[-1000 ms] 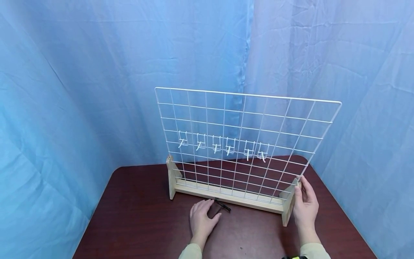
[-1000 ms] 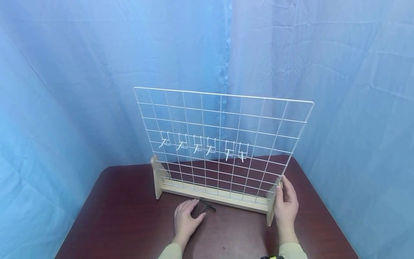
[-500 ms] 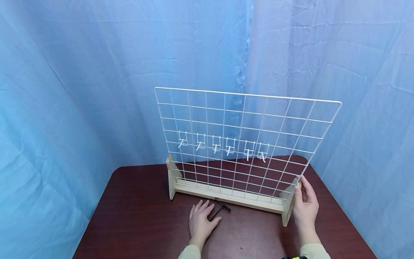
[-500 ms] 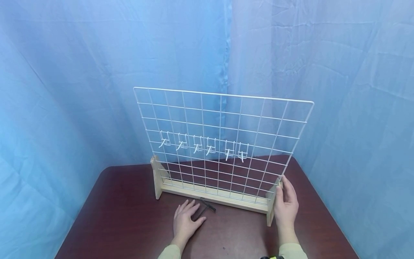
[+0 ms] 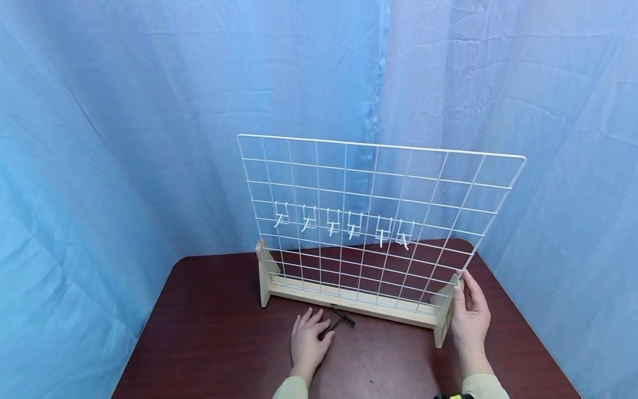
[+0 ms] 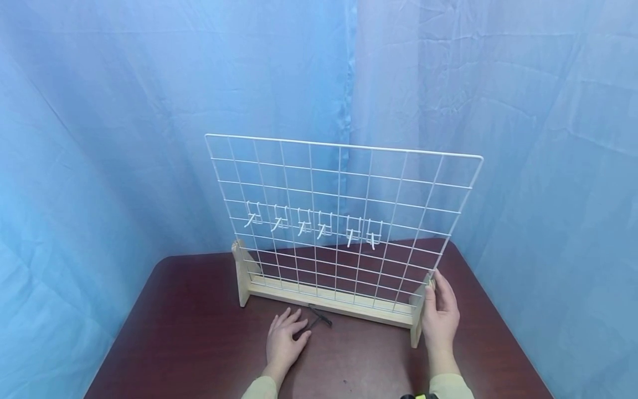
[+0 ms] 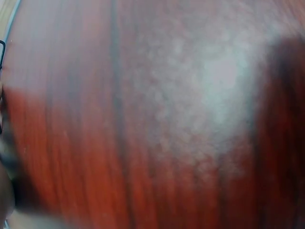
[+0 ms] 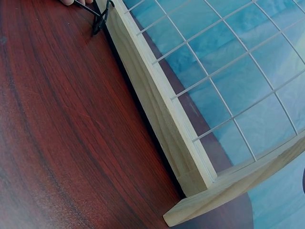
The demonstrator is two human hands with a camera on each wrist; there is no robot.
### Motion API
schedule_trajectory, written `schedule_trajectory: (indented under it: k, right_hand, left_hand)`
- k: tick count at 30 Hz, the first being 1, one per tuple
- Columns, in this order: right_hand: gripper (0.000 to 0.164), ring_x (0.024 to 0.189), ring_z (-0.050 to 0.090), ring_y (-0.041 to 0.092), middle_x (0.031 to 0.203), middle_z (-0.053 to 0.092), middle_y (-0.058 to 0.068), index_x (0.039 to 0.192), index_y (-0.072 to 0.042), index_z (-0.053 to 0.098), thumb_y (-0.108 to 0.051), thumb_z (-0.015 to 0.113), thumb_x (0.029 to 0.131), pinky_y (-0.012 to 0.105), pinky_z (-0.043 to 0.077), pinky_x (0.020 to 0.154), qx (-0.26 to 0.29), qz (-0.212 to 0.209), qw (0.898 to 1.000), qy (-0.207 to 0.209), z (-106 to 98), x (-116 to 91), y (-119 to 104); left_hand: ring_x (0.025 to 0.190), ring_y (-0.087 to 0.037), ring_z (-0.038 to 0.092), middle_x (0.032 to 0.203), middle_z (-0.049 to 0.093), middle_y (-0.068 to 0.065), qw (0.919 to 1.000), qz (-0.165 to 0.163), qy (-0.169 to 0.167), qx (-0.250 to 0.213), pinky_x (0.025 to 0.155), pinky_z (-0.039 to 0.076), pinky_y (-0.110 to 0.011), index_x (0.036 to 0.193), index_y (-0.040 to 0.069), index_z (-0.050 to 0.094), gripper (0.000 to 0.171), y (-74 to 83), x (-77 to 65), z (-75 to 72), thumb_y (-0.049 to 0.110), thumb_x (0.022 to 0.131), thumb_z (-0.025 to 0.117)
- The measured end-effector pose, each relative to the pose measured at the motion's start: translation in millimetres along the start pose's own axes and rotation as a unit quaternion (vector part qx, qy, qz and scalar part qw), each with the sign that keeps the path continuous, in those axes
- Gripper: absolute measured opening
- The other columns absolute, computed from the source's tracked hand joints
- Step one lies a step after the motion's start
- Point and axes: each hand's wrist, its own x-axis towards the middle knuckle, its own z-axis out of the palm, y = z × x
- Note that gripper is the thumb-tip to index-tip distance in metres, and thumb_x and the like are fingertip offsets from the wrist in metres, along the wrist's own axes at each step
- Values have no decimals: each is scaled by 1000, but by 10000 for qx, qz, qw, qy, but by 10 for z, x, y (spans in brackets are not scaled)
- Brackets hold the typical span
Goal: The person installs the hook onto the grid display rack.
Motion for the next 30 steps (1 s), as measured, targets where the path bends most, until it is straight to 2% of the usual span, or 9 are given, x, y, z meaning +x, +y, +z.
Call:
schedule_trajectory:
  k: [6, 13, 20, 25, 30]
  right_hand:
    - [39, 117, 57, 1, 128, 63, -9, 135, 10, 52, 12, 52, 96, 12, 43, 96, 46, -16, 10000, 1, 4, -6, 11]
    - [41, 117, 57, 2, 130, 64, -2, 136, 6, 53, 12, 52, 96, 13, 43, 95, 73, 4, 10000, 28, 2, 0, 24]
    - [41, 117, 57, 1, 128, 63, -8, 137, 5, 53, 11, 52, 96, 12, 44, 94, 38, 79, 10000, 35, 0, 1, 8]
    - [41, 117, 57, 0, 129, 63, -9, 137, 5, 53, 10, 52, 97, 12, 44, 94, -145, 82, 9999, 26, -1, -3, -5]
    - [41, 117, 56, 0, 130, 62, -8, 138, 4, 53, 9, 52, 97, 12, 43, 95, -199, 113, 9997, 6, -5, -5, -11]
  left_hand:
    - [124, -26, 56, 115, 72, 0, 9981, -30, 323, -516, 112, 33, -46, 88, 14, 79, 12, -26, -6, 5, 12, 77, 83]
    - [118, -27, 61, 102, 75, 2, 9922, -180, 475, -1136, 109, 38, -44, 80, 14, 78, 10, -17, 10, -20, 7, 74, 83]
    - [112, -23, 65, 88, 75, 7, 9827, -736, 298, -1672, 109, 38, -41, 80, 14, 77, 8, 4, 46, -56, 8, 77, 83]
    - [101, -21, 68, 86, 74, 7, 9782, -966, 337, -1806, 104, 44, -40, 81, 14, 78, 8, 31, 49, -72, 10, 77, 83]
    - [92, -19, 69, 87, 73, 7, 9727, -1289, 370, -1895, 93, 50, -38, 81, 16, 78, 9, 74, 42, -94, 11, 76, 83]
